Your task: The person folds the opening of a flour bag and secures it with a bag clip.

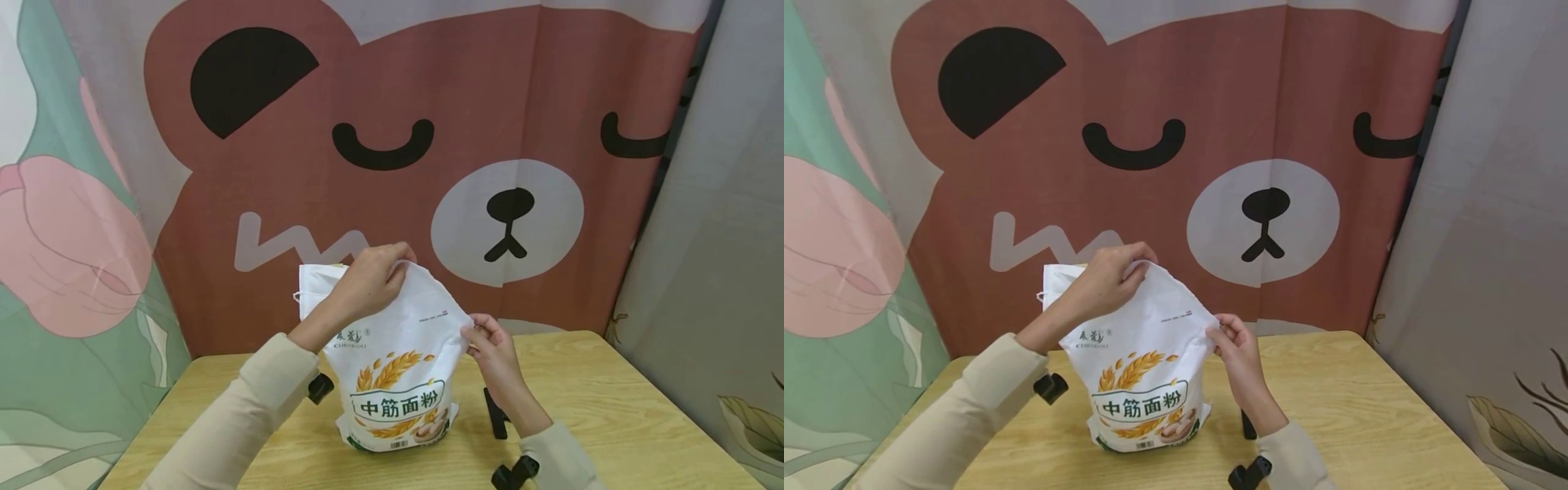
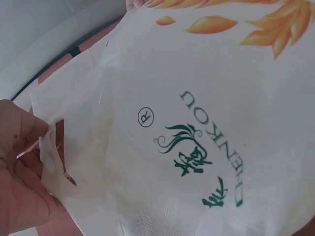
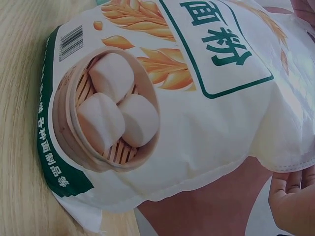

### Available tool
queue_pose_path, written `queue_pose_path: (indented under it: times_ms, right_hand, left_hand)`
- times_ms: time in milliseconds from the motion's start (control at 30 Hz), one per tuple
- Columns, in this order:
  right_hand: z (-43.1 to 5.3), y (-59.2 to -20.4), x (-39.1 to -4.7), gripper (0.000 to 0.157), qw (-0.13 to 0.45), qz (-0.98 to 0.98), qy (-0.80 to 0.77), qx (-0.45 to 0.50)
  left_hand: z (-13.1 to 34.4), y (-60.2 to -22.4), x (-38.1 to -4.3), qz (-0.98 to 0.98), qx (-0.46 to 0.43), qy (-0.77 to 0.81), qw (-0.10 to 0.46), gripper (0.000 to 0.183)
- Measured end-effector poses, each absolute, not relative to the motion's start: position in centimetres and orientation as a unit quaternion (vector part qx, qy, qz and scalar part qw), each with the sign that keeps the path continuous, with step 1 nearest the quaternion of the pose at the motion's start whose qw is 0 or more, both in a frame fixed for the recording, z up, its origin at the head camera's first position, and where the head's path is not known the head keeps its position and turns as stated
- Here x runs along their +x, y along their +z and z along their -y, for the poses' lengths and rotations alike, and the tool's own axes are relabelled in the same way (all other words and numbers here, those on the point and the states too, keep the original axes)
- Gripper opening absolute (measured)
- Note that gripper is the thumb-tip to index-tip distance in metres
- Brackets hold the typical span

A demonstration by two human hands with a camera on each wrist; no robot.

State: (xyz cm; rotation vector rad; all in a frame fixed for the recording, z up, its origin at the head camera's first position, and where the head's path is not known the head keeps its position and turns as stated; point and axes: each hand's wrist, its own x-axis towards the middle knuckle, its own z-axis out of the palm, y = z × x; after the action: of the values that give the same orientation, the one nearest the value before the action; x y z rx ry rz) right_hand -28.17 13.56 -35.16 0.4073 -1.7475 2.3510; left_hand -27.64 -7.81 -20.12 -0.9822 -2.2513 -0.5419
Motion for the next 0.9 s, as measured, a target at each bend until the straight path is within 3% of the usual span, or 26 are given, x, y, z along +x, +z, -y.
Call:
queue_pose_path:
  times_ms: [900]
  right_hand:
    - [-13.47, -35.44, -27.80, 0.021, 0.113, 0.553, 0.807, 0.175]
  left_hand:
    - [8.07, -19.97, -27.52, 0.851, -0.366, -0.189, 0.326, 0.026]
